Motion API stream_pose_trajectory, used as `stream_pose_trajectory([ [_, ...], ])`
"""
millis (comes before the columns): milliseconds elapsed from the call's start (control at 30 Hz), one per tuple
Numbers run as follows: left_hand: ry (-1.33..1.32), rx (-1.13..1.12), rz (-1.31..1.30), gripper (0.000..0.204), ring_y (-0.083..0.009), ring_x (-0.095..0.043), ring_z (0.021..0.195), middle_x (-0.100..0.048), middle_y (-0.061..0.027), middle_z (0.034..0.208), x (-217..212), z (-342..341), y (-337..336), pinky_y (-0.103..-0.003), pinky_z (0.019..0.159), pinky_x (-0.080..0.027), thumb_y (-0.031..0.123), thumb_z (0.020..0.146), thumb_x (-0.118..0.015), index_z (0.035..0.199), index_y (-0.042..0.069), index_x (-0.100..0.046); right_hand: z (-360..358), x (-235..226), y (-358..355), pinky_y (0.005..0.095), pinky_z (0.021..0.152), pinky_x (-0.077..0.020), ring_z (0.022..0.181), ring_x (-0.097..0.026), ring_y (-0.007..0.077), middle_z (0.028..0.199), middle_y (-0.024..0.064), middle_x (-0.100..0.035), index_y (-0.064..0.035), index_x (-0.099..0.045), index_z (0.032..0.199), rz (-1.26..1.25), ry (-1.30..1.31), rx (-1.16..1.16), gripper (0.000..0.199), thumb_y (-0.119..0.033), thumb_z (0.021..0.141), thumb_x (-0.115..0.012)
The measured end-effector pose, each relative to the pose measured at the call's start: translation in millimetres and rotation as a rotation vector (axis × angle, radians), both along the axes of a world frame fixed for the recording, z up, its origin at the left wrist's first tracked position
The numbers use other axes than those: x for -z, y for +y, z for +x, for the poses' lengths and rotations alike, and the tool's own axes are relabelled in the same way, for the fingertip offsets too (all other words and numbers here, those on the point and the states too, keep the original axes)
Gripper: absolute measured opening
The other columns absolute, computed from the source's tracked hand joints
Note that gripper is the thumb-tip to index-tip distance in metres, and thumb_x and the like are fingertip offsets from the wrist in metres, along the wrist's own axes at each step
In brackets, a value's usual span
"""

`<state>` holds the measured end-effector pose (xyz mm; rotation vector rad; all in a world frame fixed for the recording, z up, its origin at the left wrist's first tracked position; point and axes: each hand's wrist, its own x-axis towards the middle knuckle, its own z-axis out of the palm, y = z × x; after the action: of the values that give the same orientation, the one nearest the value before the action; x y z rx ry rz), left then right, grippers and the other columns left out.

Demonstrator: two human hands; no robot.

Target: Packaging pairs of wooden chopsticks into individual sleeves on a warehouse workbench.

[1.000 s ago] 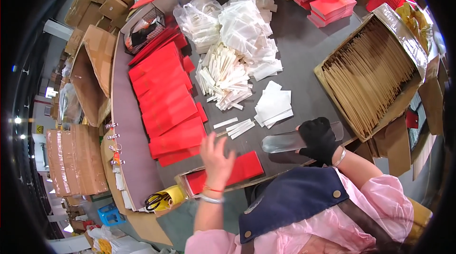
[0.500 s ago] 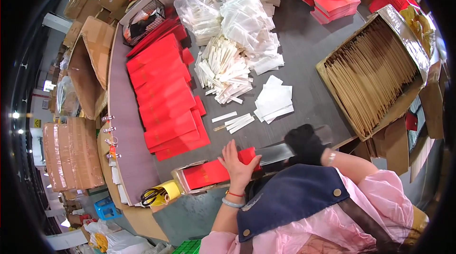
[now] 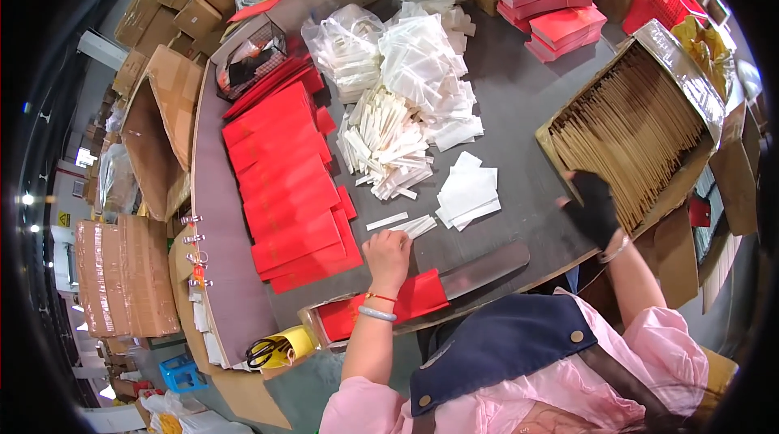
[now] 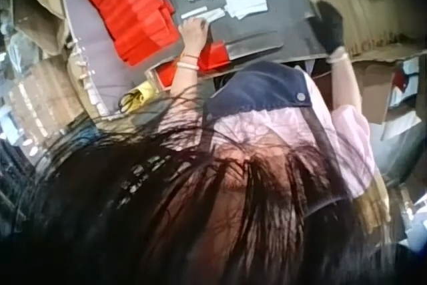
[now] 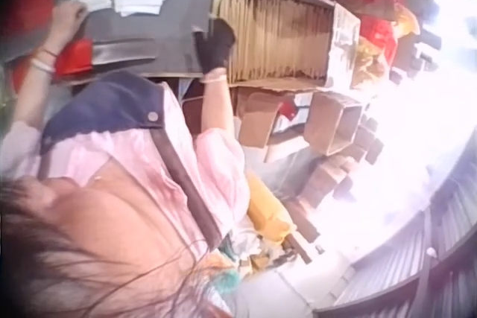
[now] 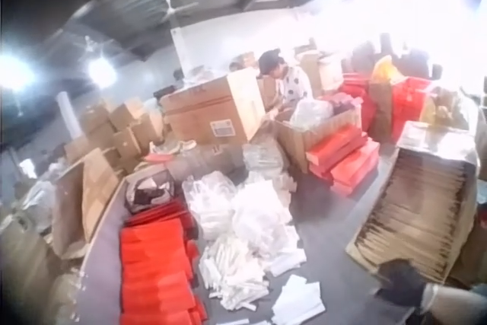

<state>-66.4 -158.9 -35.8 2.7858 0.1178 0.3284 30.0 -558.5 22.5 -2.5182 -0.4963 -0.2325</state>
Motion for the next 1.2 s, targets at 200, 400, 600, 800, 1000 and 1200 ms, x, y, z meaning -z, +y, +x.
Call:
stream_pose_trajectory([
  [200,0.04,0.067,-0.121,0.007,-0.0276,-0.059,0.079,-0.061,-0.0035,0.079,-0.6,9.5,4.0,-0.043,0.07,-0.042,0.021,0.079,-0.07,0.081,0.015,-0.068,18.9,45.6,-143.3,0.0392,0.09,-0.0477,0.103,-0.061,0.0333,0.11,0.0156,-0.064,-0.0015,-0.061,0.114,-0.013,0.046,0.477,0.038,-0.022,0.083,-0.069],
  [400,-0.022,0.1,-0.1,0.004,-0.0312,-0.058,0.079,-0.06,-0.0077,0.08,-8.9,18.9,-8.2,-0.044,0.067,-0.044,0.015,0.082,-0.065,0.082,0.011,-0.064,26.8,42.1,-147.5,0.0409,0.086,-0.0457,0.096,-0.059,0.0347,0.099,0.0182,-0.061,-0.0009,-0.062,0.109,-0.186,0.18,0.465,0.032,-0.024,0.087,-0.065],
  [600,-0.166,0.222,-0.189,0.016,-0.0321,-0.055,0.087,-0.057,-0.0112,0.092,-13.7,57.5,-67.8,-0.043,0.075,-0.045,0.012,0.08,-0.067,0.092,0.007,-0.059,30.2,46.6,-143.0,0.0403,0.081,-0.0465,0.091,-0.058,0.035,0.094,0.0172,-0.059,-0.0021,-0.058,0.102,0.008,0.138,0.427,0.021,-0.015,0.085,-0.062],
  [800,-0.041,0.173,-0.173,0.048,-0.0317,-0.052,0.097,-0.053,-0.0093,0.106,-7.6,65.5,-78.5,-0.043,0.083,-0.044,0.019,0.068,-0.081,0.109,0.009,-0.059,26.0,35.8,-139.7,0.0407,0.082,-0.0468,0.093,-0.058,0.0362,0.096,0.019,-0.059,-0.0008,-0.055,0.099,-0.065,0.267,0.445,0.019,-0.012,0.085,-0.06],
  [1000,-0.139,0.193,-0.172,0.044,-0.0297,-0.053,0.095,-0.054,-0.008,0.104,-9.1,65.0,-80.9,-0.041,0.082,-0.044,0.017,0.066,-0.081,0.105,0.011,-0.062,23.1,46.9,-142.0,0.0442,0.09,-0.0456,0.105,-0.057,0.039,0.11,0.0216,-0.06,0.0003,-0.056,0.111,-0.279,0.211,0.495,0.026,-0.014,0.089,-0.054],
  [1200,-0.156,0.254,-0.186,0.035,-0.0291,-0.056,0.086,-0.059,-0.0078,0.091,-6.7,62.7,-82.6,-0.041,0.081,-0.046,0.013,0.066,-0.08,0.096,0.009,-0.063,19.9,48.4,-153.1,0.0389,0.098,-0.0442,0.112,-0.058,0.0328,0.122,0.0213,-0.06,0.0031,-0.05,0.129,-0.187,-0.248,0.638,0.035,-0.012,0.098,-0.048],
])
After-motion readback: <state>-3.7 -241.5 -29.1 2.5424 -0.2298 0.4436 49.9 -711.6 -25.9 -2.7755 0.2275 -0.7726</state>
